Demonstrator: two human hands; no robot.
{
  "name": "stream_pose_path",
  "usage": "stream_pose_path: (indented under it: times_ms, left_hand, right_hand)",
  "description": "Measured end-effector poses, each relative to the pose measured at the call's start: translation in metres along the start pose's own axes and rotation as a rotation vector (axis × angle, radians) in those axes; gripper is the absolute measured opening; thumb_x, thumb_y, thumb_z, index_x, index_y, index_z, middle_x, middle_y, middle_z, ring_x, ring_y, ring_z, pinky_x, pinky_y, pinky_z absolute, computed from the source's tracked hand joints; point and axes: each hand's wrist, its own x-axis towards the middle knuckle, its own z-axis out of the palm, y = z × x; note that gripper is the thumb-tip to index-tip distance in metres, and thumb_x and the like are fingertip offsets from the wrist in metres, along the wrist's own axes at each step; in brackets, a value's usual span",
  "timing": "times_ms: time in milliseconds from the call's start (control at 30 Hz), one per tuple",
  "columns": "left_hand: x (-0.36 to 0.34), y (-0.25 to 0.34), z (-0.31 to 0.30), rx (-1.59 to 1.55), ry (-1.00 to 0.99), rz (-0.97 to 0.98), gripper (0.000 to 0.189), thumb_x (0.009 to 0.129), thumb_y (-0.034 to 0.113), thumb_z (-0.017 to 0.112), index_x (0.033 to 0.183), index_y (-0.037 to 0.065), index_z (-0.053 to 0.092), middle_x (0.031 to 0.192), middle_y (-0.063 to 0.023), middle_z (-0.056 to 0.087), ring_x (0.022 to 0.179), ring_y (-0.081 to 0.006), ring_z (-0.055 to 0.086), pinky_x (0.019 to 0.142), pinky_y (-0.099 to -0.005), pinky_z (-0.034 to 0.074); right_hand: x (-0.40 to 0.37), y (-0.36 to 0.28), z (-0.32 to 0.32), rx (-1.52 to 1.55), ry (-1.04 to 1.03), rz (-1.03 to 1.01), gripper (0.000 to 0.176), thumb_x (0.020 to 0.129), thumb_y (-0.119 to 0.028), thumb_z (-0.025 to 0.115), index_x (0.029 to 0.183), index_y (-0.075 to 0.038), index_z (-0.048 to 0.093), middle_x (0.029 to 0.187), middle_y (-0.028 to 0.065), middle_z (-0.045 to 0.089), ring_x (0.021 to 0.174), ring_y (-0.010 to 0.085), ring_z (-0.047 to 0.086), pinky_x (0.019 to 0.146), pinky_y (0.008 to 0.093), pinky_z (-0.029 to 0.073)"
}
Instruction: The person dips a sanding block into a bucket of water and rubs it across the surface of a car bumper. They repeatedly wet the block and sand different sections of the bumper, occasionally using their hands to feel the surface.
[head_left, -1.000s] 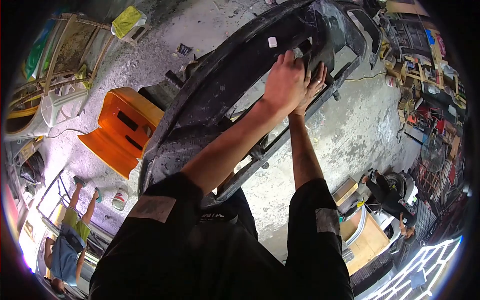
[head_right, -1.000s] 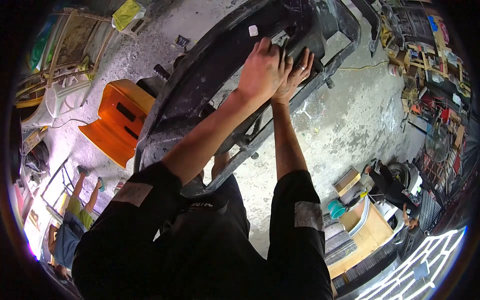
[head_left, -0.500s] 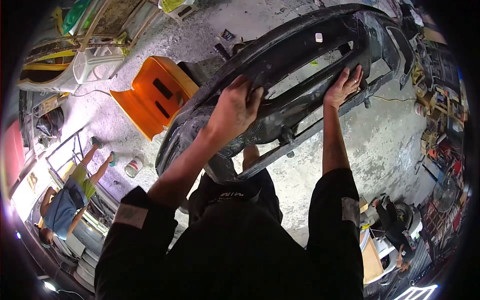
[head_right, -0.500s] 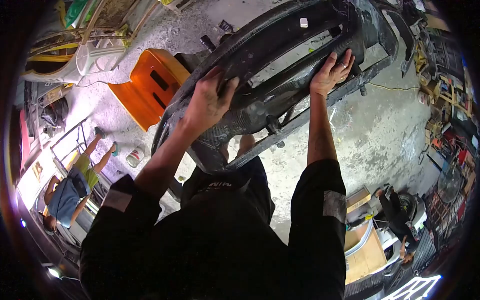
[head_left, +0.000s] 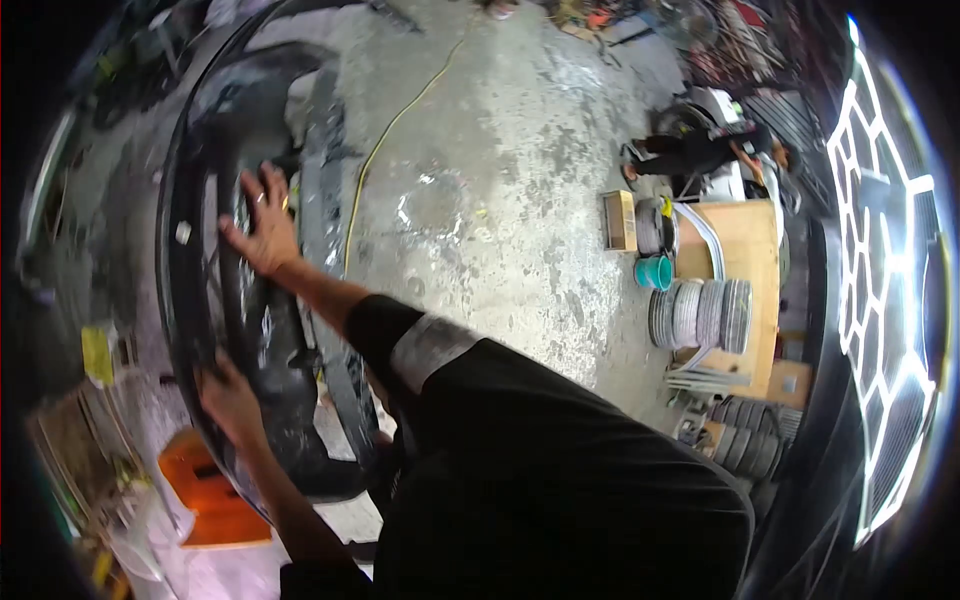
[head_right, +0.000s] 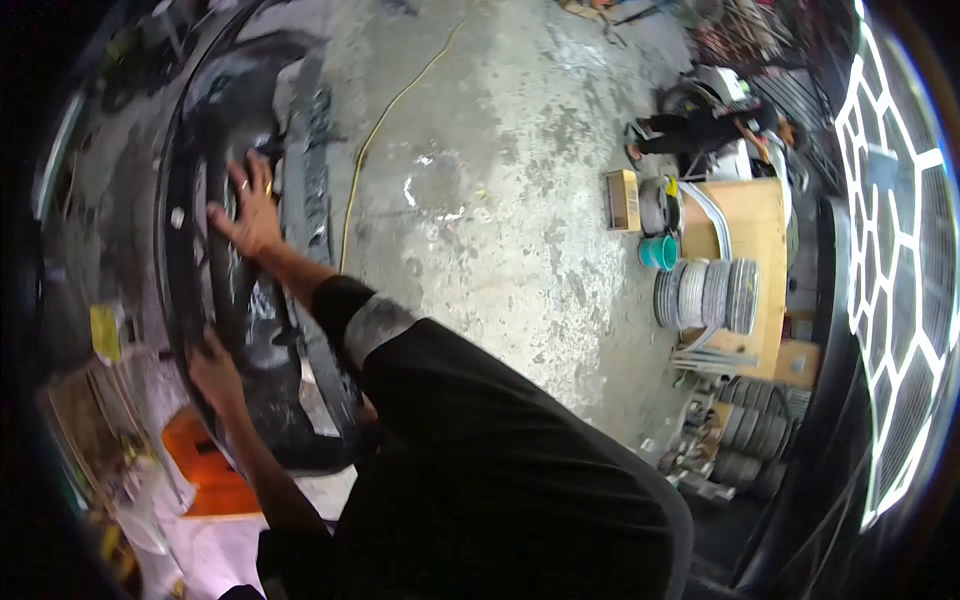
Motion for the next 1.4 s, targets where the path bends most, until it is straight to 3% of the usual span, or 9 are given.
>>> stream_pose_path:
  times_ms: [200, 400, 433, 500, 567, 867, 967, 1100, 1400]
  left_hand:
    - [-0.002, 0.005, -0.008, 0.033, -0.03, 0.086, 0.036, 0.105, 0.02, 0.057, 0.119, -0.012, 0.062, 0.113, -0.0326, 0.067, 0.102, -0.0479, 0.064, 0.086, -0.0474, 0.051]
    - [-0.009, 0.035, -0.035, 0.061, -0.228, -0.373, 0.042, 0.105, 0.033, 0.058, 0.103, -0.007, 0.071, 0.088, -0.0299, 0.069, 0.075, -0.0381, 0.068, 0.067, -0.0482, 0.05]
    - [-0.024, -0.042, 0.012, -0.316, -0.185, -0.266, 0.039, 0.104, 0.032, 0.058, 0.101, -0.004, 0.072, 0.086, -0.0268, 0.069, 0.075, -0.035, 0.069, 0.068, -0.0463, 0.05]
    - [0.016, 0.015, -0.001, 0.0, -0.323, -0.223, 0.029, 0.099, 0.025, 0.062, 0.097, -0.002, 0.071, 0.087, -0.0246, 0.068, 0.077, -0.0374, 0.067, 0.069, -0.0472, 0.05]
    - [0.01, 0.007, 0.013, -0.093, 0.008, -0.081, 0.019, 0.097, 0.017, 0.064, 0.095, -0.002, 0.063, 0.084, -0.0257, 0.064, 0.082, -0.0472, 0.064, 0.069, -0.0481, 0.05]
    - [0.005, -0.003, 0.006, -0.285, 0.077, 0.041, 0.02, 0.097, 0.013, 0.063, 0.087, -0.004, 0.057, 0.091, -0.0246, 0.057, 0.082, -0.0445, 0.061, 0.072, -0.0493, 0.052]
    - [-0.029, -0.028, -0.07, -0.404, -0.294, -0.239, 0.014, 0.099, 0.01, 0.063, 0.097, -0.004, 0.064, 0.097, -0.0227, 0.062, 0.078, -0.0374, 0.065, 0.07, -0.0434, 0.054]
    - [-0.037, -0.069, -0.126, -0.511, -0.135, -0.229, 0.015, 0.099, 0.011, 0.065, 0.105, -0.003, 0.066, 0.101, -0.0189, 0.064, 0.08, -0.033, 0.066, 0.071, -0.0406, 0.054]
    - [-0.016, -0.047, -0.027, -0.195, -0.148, 0.131, 0.011, 0.096, 0.008, 0.066, 0.102, -0.001, 0.066, 0.098, -0.0144, 0.061, 0.09, -0.0325, 0.061, 0.081, -0.0408, 0.054]
  right_hand:
    - [0.004, 0.011, 0.005, 0.022, -0.008, 0.009, 0.089, 0.086, -0.057, 0.069, 0.156, -0.012, 0.038, 0.164, 0.0274, 0.021, 0.151, 0.0501, 0.017, 0.125, 0.0548, 0.019]
    - [0.007, 0.028, 0.017, -0.083, 0.124, -0.145, 0.078, 0.078, -0.043, 0.078, 0.144, -0.011, 0.053, 0.156, 0.0236, 0.037, 0.147, 0.0454, 0.032, 0.12, 0.0551, 0.031]
    - [0.005, 0.045, 0.034, 0.186, 0.168, -0.08, 0.08, 0.078, -0.045, 0.078, 0.146, -0.01, 0.052, 0.156, 0.0215, 0.039, 0.148, 0.0444, 0.03, 0.122, 0.0546, 0.029]
    - [0.007, 0.053, 0.0, -0.97, 0.047, -0.76, 0.076, 0.09, -0.046, 0.071, 0.151, -0.01, 0.045, 0.156, 0.0187, 0.04, 0.149, 0.0423, 0.029, 0.122, 0.0521, 0.026]
    - [0.006, 0.011, 0.013, -0.035, 0.101, -0.143, 0.054, 0.097, -0.039, 0.07, 0.139, -0.006, 0.059, 0.149, 0.024, 0.048, 0.143, 0.0427, 0.039, 0.12, 0.05, 0.027]
    - [0.021, 0.033, 0.018, -0.116, -0.026, -0.066, 0.081, 0.095, -0.061, 0.061, 0.156, -0.012, 0.042, 0.162, 0.0248, 0.029, 0.148, 0.0424, 0.028, 0.121, 0.0507, 0.025]
    - [0.027, 0.04, 0.017, -0.153, -0.041, -0.096, 0.081, 0.095, -0.059, 0.061, 0.156, -0.01, 0.041, 0.162, 0.024, 0.03, 0.148, 0.0423, 0.028, 0.121, 0.05, 0.026]
    - [0.036, 0.031, 0.016, -0.081, -0.104, 0.097, 0.099, 0.085, -0.065, 0.07, 0.156, -0.004, 0.037, 0.16, 0.0235, 0.033, 0.149, 0.042, 0.028, 0.122, 0.0495, 0.025]
    - [0.041, 0.035, 0.043, -0.334, 0.021, 0.133, 0.115, 0.067, -0.052, 0.087, 0.154, -0.003, 0.032, 0.154, 0.023, 0.039, 0.143, 0.0435, 0.037, 0.119, 0.0503, 0.032]
